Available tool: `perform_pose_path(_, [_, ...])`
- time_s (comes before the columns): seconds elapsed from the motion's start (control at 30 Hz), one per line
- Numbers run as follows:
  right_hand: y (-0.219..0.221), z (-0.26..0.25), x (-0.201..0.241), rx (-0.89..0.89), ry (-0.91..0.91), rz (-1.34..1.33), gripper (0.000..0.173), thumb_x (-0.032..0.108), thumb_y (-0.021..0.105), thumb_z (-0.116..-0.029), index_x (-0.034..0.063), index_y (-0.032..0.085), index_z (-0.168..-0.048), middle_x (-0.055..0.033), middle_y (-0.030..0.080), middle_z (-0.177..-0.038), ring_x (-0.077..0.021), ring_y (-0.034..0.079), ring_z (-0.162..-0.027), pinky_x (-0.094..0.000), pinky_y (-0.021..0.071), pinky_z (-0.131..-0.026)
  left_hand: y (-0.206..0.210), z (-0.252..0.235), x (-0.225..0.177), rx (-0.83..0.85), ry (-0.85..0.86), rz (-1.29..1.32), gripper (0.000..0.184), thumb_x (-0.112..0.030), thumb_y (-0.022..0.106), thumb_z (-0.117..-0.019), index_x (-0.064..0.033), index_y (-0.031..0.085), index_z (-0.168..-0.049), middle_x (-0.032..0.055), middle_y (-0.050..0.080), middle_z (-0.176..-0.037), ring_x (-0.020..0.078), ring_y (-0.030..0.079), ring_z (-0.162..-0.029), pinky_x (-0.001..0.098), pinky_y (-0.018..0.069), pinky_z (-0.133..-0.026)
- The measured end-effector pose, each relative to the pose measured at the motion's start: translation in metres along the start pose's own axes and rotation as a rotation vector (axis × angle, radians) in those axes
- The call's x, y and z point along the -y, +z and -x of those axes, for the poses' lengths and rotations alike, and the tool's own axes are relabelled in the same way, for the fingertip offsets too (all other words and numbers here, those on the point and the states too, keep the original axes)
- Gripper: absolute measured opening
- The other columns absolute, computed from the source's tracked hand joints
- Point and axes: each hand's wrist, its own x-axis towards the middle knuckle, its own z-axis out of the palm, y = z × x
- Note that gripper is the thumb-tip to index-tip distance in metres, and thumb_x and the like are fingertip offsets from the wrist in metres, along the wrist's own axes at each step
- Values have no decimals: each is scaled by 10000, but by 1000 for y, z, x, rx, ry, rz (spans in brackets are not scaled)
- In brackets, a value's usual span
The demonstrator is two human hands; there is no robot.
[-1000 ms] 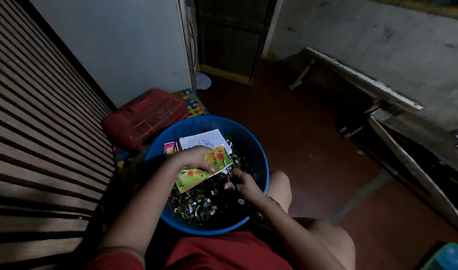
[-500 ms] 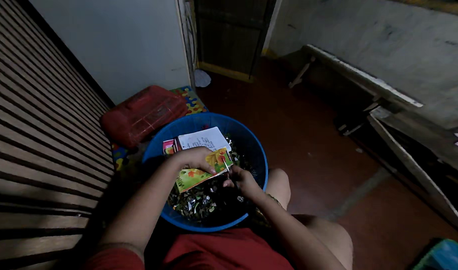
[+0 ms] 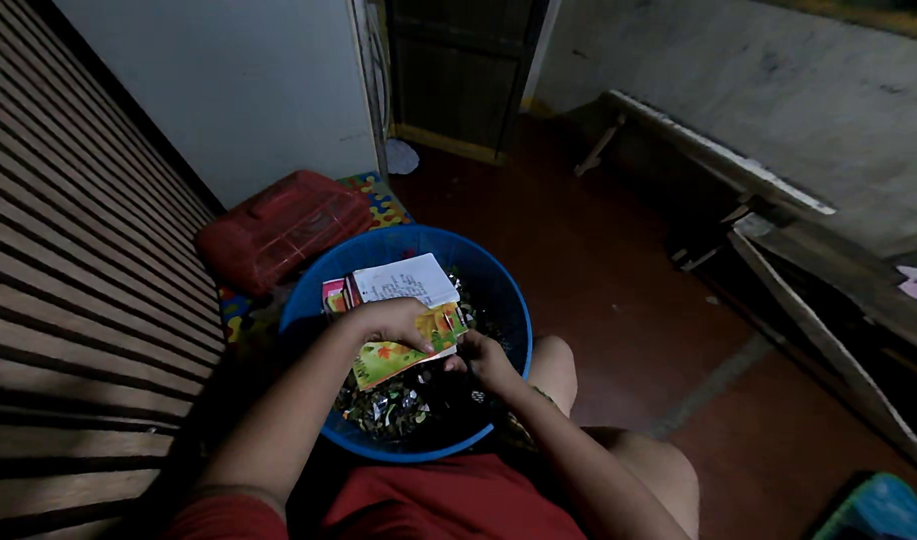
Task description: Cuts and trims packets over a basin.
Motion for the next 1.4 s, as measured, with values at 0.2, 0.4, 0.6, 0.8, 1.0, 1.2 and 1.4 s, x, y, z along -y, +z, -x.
perform_pose_path(0.2, [1,-1,-1,-4,-12,21,705,475,837,-794,-25,597,-1229,-58,681,-919,-105,645,-801,-321,561,-771,0,0,2,32,12,44,335,-99,772,-900,21,632,-1179,97,690,-1018,112,668,-878,333,570,-852])
perform_pose_path(0.4, [3,-4,-3,45,5,-7,1196,719,788,-679,-55,354,-1481,-88,701,-1066,-129,679,-946,-352,572,-878,9,-4,-1,62,28,-43,395,-139,784,-901,54,629,-1208,171,681,-1084,222,665,-975,463,540,-929])
perform_pose_path(0.6, [1,-1,2,-23,51,-17,754,553,812,-781,5,611,-1257,-41,715,-966,-96,681,-846,-328,579,-811,8,-6,-3,35,18,-28,370,-142,782,-906,36,638,-1197,145,683,-1077,179,664,-959,406,546,-920])
perform_pose_path(0.8, [2,-1,-2,-37,-7,-15,621,463,829,-809,-1,636,-1174,-35,701,-918,-78,662,-807,-306,568,-785,6,-6,0,45,20,8,381,-118,776,-904,27,621,-1221,121,681,-1072,141,664,-939,366,555,-901])
perform_pose_path(1.0, [2,-3,0,0,44,-2,796,574,811,-771,-5,595,-1273,-62,697,-977,-118,669,-873,-343,568,-827,11,-7,0,97,16,-72,359,-135,777,-906,38,633,-1186,144,685,-1052,197,666,-937,438,548,-901])
perform_pose_path(1.2, [0,-3,1,-34,77,-57,550,354,815,-854,-12,612,-1212,-69,695,-921,-115,669,-758,-328,584,-740,8,-9,0,31,-10,-64,398,-150,782,-907,54,626,-1211,176,674,-1083,222,658,-969,452,535,-928])
perform_pose_path(1.4, [-5,-6,-6,-62,-59,-292,600,292,781,-853,-19,486,-1272,-43,644,-972,-94,638,-843,-285,559,-772,3,-5,-2,-61,-57,-37,393,-148,788,-903,44,633,-1209,174,678,-1095,222,663,-978,444,534,-937])
